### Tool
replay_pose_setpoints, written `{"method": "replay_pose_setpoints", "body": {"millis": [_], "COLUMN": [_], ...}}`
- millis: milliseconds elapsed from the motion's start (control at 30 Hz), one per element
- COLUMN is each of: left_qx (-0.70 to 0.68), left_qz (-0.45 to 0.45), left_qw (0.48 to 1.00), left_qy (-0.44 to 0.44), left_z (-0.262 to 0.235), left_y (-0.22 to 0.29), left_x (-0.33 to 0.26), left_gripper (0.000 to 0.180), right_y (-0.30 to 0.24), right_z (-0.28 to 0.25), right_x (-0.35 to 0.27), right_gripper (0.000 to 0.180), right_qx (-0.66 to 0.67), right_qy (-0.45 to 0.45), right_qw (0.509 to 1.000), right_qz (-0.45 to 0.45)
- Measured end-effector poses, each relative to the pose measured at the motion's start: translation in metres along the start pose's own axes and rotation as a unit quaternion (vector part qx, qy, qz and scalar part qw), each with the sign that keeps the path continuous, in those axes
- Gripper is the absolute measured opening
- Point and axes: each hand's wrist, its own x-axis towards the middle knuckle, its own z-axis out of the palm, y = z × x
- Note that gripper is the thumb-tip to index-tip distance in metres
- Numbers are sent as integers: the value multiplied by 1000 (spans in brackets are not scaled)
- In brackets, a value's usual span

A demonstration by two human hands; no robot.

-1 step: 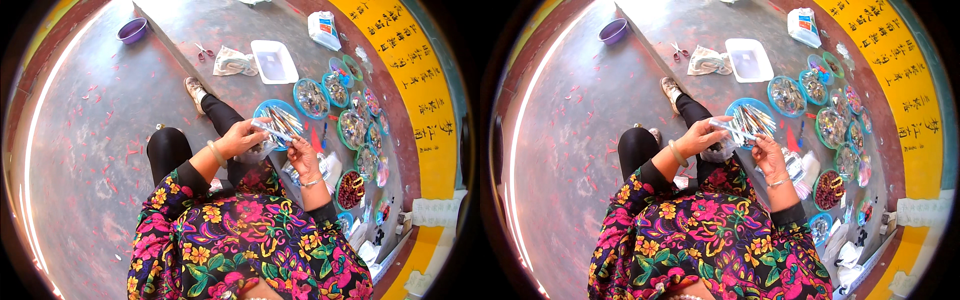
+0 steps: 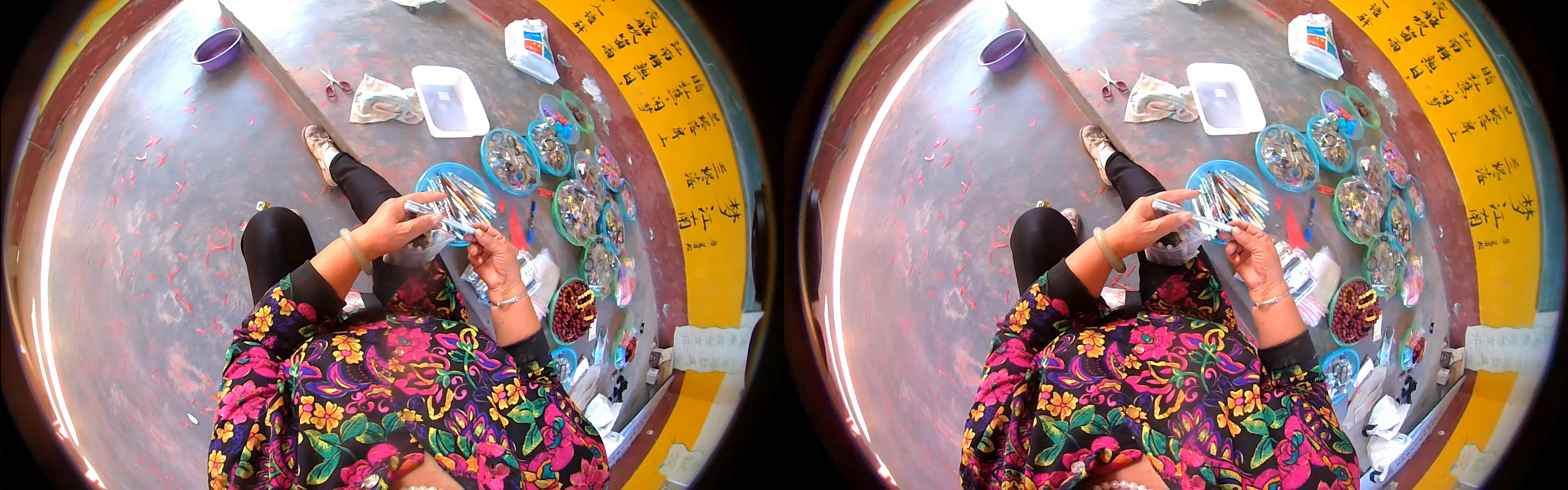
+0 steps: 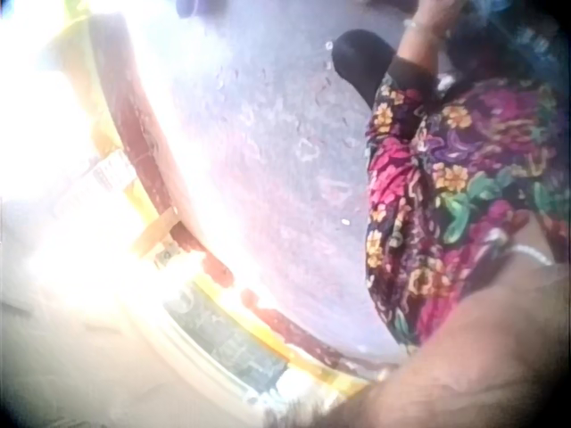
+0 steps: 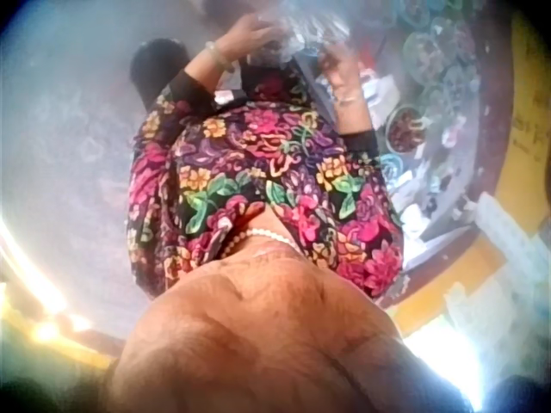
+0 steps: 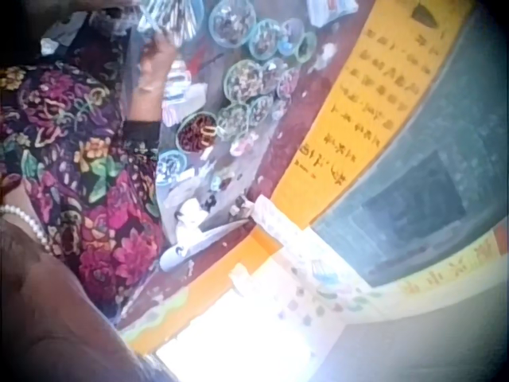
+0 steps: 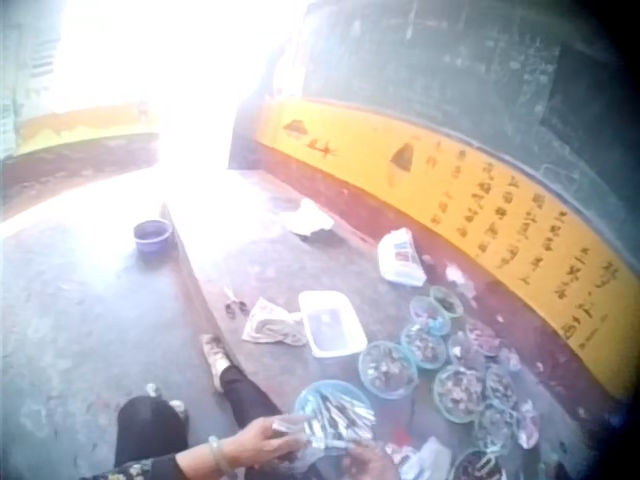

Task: The person sits on the floor and organizes a collection of markers. They pick up markers from a blue tray and place them into a clear plastic bag, arranging them by color. The person handles the markers and the bag repeatedly, sorting the items.

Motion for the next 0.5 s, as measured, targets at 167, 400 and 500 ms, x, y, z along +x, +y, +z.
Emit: {"method": "replay_pose_setpoints", "body": {"millis": [167,400,500], "left_qx": [54,111,62], "left_qz": [-2,13,35], "left_qw": [999,993,997], "left_qy": [-1,-25,-12], "left_z": [-7,-7,-8], "left_y": [-11,-12,-20], "left_x": [0,4,3], "left_gripper": [23,18,17], "right_y": [-1,-13,-8], "right_z": [15,89,129], "right_x": [-1,3,3], "right_gripper": [18,21,21], "right_qx": [-207,-521,-645], "right_qy": [38,-40,-41], "right_qw": [978,804,678], "right_qz": [6,-284,-351]}}
